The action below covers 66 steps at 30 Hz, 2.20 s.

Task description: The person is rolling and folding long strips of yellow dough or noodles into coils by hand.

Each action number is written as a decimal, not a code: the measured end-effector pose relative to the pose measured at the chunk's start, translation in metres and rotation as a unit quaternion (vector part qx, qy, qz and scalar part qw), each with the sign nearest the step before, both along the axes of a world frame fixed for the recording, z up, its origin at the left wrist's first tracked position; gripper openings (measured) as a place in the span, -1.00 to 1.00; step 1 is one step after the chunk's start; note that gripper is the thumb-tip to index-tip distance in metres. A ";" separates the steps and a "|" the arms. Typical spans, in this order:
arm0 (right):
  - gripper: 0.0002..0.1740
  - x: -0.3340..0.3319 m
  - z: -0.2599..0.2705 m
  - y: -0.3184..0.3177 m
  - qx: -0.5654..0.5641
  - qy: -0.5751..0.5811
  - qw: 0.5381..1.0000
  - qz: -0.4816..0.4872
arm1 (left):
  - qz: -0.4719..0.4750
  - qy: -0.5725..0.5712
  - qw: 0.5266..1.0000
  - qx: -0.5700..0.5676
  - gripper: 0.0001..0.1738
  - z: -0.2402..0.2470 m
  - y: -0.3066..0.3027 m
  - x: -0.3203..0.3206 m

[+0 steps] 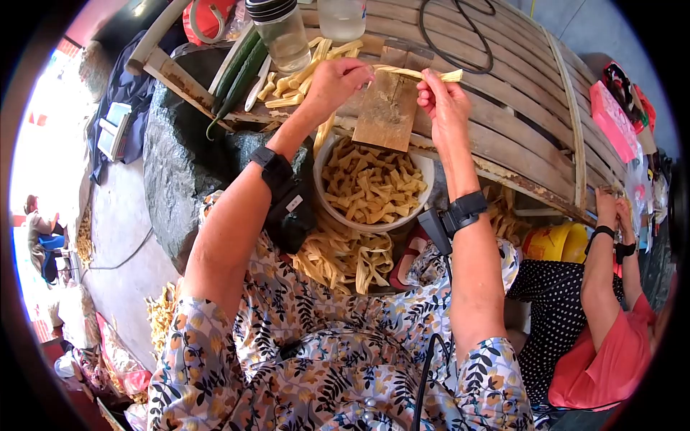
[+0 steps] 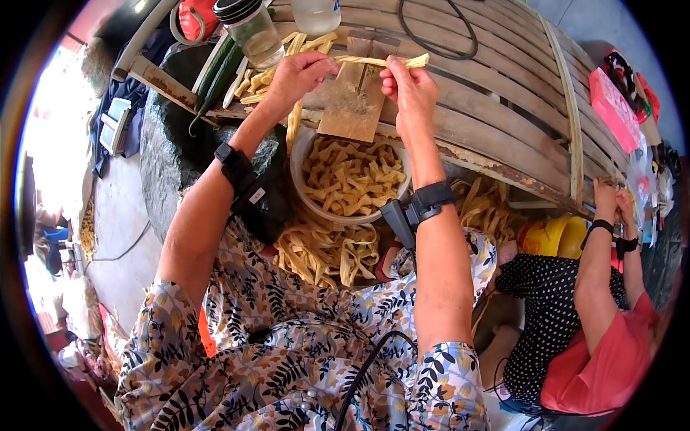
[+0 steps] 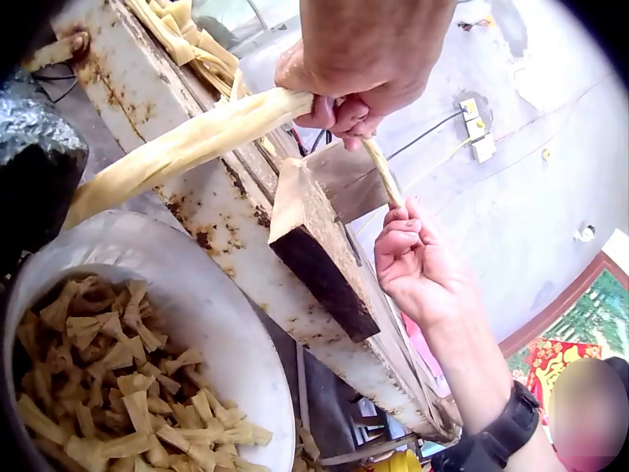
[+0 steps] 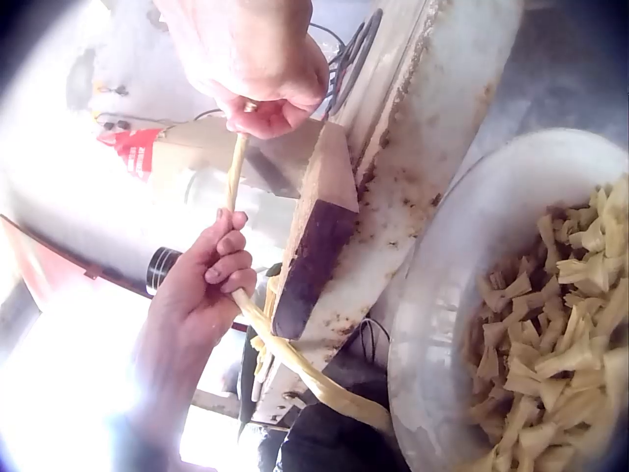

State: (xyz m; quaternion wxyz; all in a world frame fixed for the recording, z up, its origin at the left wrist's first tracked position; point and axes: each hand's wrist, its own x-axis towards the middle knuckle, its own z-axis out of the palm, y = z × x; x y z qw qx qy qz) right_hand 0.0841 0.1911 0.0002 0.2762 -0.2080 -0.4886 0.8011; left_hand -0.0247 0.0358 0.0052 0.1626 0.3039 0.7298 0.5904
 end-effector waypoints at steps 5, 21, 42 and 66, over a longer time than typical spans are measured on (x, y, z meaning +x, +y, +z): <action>-0.81 -0.005 -0.006 0.002 0.017 -0.014 1.000 -0.001 | 0.011 0.000 1.000 0.010 -0.80 -0.005 0.003 -0.003; -0.72 0.071 0.031 -0.029 0.321 -0.140 0.926 0.141 | -0.159 -0.151 0.975 -0.020 -0.59 0.021 -0.049 0.070; -0.82 0.082 0.006 -0.030 0.317 -0.308 0.837 0.323 | -0.199 0.423 0.876 -0.116 -0.67 -0.002 -0.058 0.103; -0.65 0.091 0.048 -0.058 0.307 -0.076 0.900 0.298 | -0.356 -0.513 0.760 0.181 -0.38 -0.019 -0.033 0.116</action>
